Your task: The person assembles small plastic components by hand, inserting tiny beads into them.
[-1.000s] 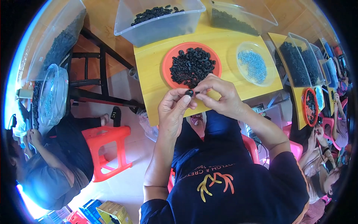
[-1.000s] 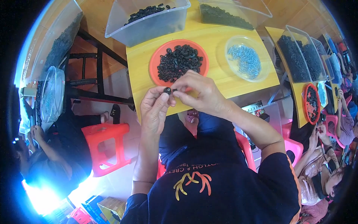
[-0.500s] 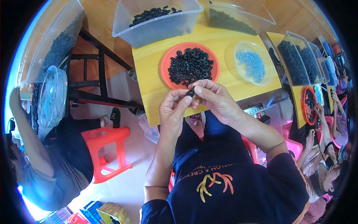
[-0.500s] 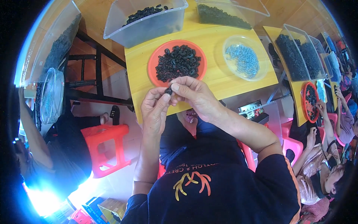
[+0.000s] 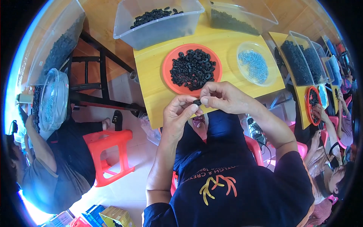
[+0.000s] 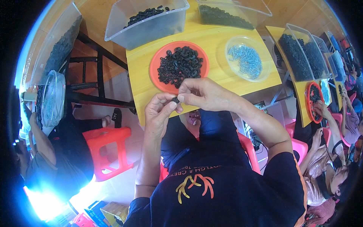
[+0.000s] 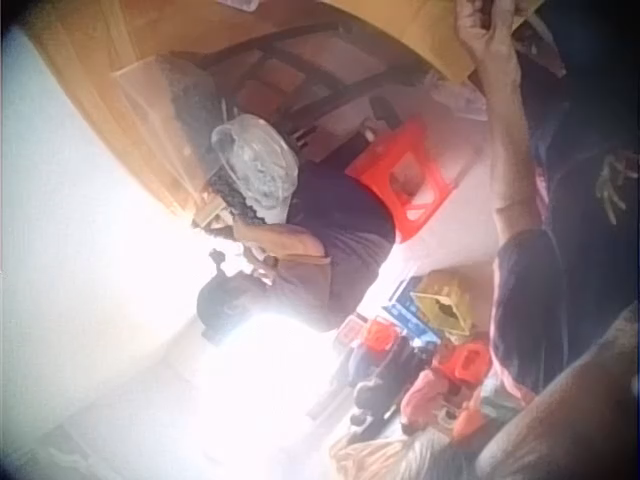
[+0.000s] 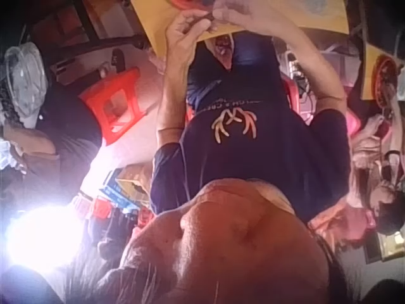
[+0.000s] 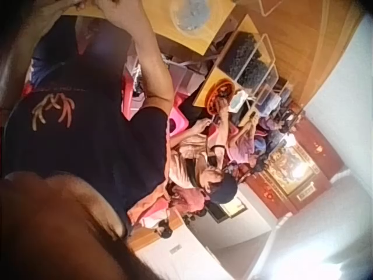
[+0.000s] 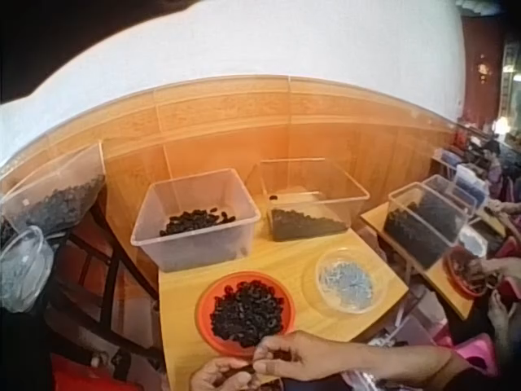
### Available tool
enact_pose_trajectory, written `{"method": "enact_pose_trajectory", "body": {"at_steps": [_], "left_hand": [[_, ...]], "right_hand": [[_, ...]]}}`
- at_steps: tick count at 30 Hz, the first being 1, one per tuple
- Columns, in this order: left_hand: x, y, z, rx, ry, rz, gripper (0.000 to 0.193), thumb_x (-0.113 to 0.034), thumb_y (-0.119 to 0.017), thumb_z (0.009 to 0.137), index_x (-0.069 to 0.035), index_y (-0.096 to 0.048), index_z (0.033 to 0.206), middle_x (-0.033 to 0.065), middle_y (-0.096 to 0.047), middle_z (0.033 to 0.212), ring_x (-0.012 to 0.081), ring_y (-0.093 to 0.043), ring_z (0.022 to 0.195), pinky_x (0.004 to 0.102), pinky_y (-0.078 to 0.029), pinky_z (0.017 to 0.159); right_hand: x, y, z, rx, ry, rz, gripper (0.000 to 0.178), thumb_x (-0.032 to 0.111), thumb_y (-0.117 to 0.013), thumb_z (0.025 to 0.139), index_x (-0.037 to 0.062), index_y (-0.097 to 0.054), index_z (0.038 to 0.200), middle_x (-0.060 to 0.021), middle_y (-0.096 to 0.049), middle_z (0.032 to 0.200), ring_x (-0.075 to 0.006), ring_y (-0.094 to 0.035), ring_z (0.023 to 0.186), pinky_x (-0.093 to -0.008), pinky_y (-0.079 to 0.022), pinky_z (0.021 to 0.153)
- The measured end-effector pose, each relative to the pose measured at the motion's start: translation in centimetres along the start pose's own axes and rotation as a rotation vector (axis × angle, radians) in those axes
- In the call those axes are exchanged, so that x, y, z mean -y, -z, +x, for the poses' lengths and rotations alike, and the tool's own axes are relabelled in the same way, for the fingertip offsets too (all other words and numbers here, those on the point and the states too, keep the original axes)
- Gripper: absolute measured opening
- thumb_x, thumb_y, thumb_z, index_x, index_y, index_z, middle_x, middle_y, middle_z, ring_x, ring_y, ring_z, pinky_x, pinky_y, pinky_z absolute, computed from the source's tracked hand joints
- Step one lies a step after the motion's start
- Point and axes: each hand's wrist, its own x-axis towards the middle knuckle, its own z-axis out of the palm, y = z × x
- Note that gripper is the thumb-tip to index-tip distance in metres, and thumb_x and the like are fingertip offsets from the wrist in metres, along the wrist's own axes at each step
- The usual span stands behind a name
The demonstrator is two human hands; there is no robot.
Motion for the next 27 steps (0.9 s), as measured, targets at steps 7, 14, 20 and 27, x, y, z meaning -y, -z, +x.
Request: {"method": "enact_pose_trajectory", "body": {"at_steps": [7, 14, 20, 27], "left_hand": [[0.3, 0.2, -0.7, 0.043, 0.078, 0.017, 0.019, -0.002, -0.064, 0.090, -0.001, -0.059, 0.108, 0.0108, -0.067, 0.092, 0.0189, -0.066, 0.079, 0.0306, -0.053, 0.074], [0.3, 0.2, -1.8, 0.160, 0.107, 0.087, 0.016, -0.004, -0.065, 0.091, -0.001, -0.061, 0.106, 0.0077, -0.067, 0.084, 0.0130, -0.065, 0.078, 0.0264, -0.053, 0.072], [0.5, 0.1, -2.1, 0.194, 0.209, 0.138, 0.014, 0.000, -0.065, 0.089, 0.000, -0.063, 0.103, 0.0097, -0.067, 0.091, 0.0149, -0.065, 0.077, 0.0274, -0.053, 0.070], [-0.4, 0.3, -1.7, 0.276, 0.252, 0.267, 0.009, -0.004, -0.065, 0.090, 0.000, -0.063, 0.098, 0.0051, -0.066, 0.086, 0.0100, -0.062, 0.077, 0.0251, -0.052, 0.072]], "right_hand": [[1.5, 0.7, -0.8, 0.097, 0.025, -0.445, 0.025, 0.026, -0.058, 0.096, 0.0014, -0.060, 0.092, -0.0030, -0.059, 0.072, -0.0107, -0.055, 0.067, -0.0275, -0.045, 0.060], [2.1, 1.0, -1.4, 0.429, -0.217, -0.247, 0.031, 0.029, -0.049, 0.101, 0.0017, -0.060, 0.091, -0.0029, -0.059, 0.071, -0.0116, -0.057, 0.060, -0.0259, -0.050, 0.057], [1.0, 1.1, -1.7, 0.484, 0.079, -0.580, 0.030, 0.026, -0.051, 0.098, -0.0005, -0.057, 0.084, -0.0145, -0.057, 0.070, -0.0312, -0.059, 0.063, -0.0400, -0.047, 0.060], [2.0, -0.4, -2.0, 0.470, 0.105, -0.936, 0.028, 0.024, -0.053, 0.094, -0.0001, -0.058, 0.080, -0.0194, -0.061, 0.075, -0.0404, -0.061, 0.076, -0.0487, -0.047, 0.066]]}}
